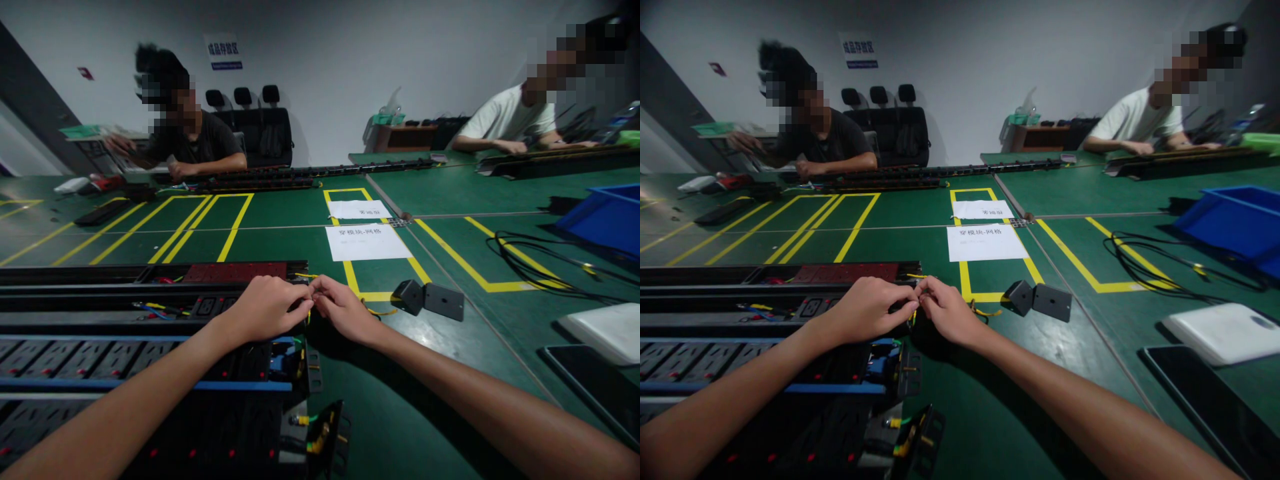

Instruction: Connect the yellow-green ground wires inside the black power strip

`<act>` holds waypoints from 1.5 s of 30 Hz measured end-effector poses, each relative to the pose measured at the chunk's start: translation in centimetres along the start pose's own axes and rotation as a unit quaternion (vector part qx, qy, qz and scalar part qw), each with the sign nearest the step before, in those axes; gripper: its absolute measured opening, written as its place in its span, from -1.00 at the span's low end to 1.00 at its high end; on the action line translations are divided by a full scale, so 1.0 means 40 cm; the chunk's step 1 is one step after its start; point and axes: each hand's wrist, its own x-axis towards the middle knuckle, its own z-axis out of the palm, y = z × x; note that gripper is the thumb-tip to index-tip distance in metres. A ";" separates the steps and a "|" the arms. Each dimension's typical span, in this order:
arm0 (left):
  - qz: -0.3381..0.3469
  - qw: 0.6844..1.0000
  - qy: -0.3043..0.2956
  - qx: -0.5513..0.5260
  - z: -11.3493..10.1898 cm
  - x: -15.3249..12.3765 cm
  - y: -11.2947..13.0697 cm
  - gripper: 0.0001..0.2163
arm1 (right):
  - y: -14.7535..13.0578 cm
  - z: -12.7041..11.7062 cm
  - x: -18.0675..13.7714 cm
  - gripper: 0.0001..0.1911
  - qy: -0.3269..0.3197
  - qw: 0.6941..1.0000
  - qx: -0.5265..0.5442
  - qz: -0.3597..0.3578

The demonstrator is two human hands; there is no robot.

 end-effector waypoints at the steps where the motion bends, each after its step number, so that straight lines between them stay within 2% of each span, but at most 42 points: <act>1: 0.001 1.000 0.003 0.000 0.001 0.000 0.000 -0.71 | -0.001 0.000 0.000 -0.87 0.000 1.000 -0.001 0.000; 45: 0.004 1.000 0.001 -0.009 0.004 -0.003 -0.005 -0.71 | -0.001 0.000 0.003 -0.88 0.002 1.000 -0.007 0.000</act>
